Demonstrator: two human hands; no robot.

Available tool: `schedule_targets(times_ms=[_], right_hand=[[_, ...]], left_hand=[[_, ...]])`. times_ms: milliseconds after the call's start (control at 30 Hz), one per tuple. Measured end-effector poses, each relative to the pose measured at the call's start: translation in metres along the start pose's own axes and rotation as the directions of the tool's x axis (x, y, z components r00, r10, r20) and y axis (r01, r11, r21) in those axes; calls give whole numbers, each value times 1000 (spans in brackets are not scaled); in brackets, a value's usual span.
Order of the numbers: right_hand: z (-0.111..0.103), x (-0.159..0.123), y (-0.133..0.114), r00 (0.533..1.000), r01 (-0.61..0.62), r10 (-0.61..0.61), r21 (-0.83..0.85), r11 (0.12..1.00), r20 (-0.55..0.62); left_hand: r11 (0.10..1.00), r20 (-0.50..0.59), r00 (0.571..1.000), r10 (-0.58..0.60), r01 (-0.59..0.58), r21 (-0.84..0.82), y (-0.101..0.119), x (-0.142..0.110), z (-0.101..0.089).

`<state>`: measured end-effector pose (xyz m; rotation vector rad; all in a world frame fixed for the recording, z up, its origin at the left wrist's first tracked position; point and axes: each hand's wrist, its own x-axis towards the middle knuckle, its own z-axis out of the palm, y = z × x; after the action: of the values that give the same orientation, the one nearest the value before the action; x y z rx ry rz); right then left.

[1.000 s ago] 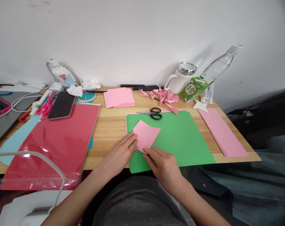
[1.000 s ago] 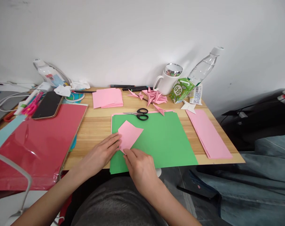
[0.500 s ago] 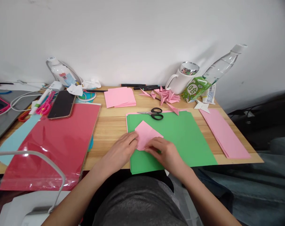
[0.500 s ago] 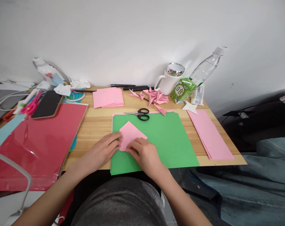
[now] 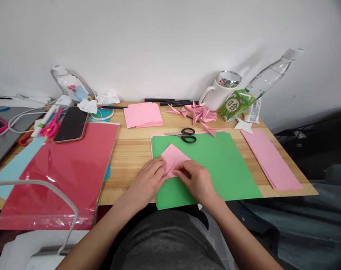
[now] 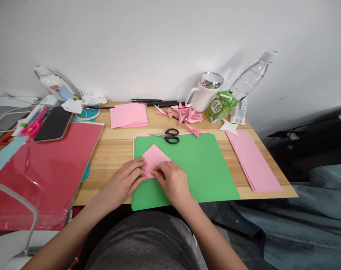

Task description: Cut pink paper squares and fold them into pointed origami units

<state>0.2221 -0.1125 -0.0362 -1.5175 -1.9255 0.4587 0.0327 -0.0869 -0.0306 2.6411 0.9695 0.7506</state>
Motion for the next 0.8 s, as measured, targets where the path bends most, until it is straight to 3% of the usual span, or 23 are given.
schedule_targets(times_ms=[133,467,800], right_hand=[[-2,-3,1,1000,24,-25,97,995,7],[6,-8,2,992,98,-92,56,994,-90],[7,-13,4,983,139,-131,59,989,-129]], left_hand=[[1000,-20,1000,10,-10,27,0,1,2],[977,55,993,108,-117,178,-5,-5,5],[997,-35,997,74,-73,24,-5,0,4]])
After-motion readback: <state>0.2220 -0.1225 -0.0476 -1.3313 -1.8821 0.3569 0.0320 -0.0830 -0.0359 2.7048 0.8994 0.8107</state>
